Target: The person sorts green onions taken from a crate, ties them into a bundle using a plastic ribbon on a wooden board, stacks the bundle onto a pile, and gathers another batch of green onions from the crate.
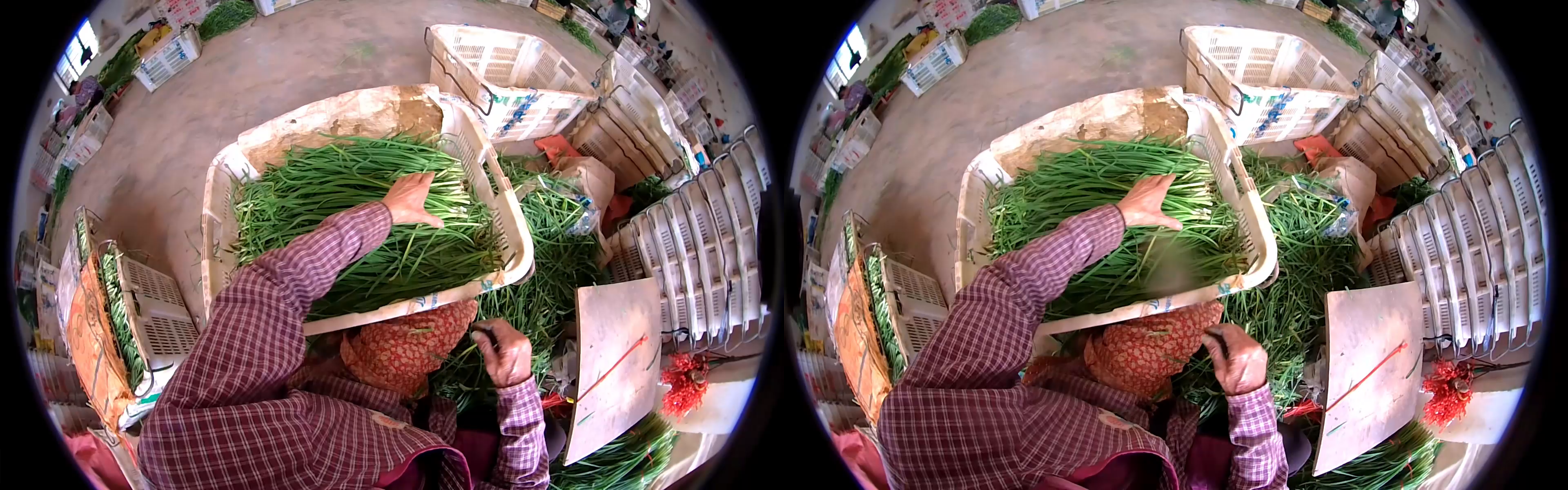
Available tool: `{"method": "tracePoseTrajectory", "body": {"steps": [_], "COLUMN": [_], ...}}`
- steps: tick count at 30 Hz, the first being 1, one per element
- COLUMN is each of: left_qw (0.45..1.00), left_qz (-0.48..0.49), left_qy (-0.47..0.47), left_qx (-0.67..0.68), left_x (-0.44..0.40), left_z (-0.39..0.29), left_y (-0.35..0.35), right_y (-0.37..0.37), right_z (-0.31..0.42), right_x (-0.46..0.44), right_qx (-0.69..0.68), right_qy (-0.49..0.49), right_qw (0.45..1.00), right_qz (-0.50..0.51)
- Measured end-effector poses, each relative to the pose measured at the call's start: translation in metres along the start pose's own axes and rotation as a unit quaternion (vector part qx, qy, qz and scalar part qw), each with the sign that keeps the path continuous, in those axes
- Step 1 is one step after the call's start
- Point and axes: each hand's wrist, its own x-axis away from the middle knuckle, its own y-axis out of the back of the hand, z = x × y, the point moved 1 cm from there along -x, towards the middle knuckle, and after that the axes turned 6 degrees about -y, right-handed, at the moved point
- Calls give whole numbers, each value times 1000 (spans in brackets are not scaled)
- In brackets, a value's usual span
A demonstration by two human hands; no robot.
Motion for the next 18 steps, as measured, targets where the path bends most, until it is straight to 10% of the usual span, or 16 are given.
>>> {"method": "tracePoseTrajectory", "body": {"steps": [18], "left_qw": [985], "left_qz": [134], "left_qy": [94], "left_qx": [49], "left_x": [-73], "left_z": [45], "left_y": [-23], "right_y": [-32], "right_z": [-34], "right_x": [-8], "right_qx": [29], "right_qy": [-71], "right_qw": [996], "right_qz": [52]}}
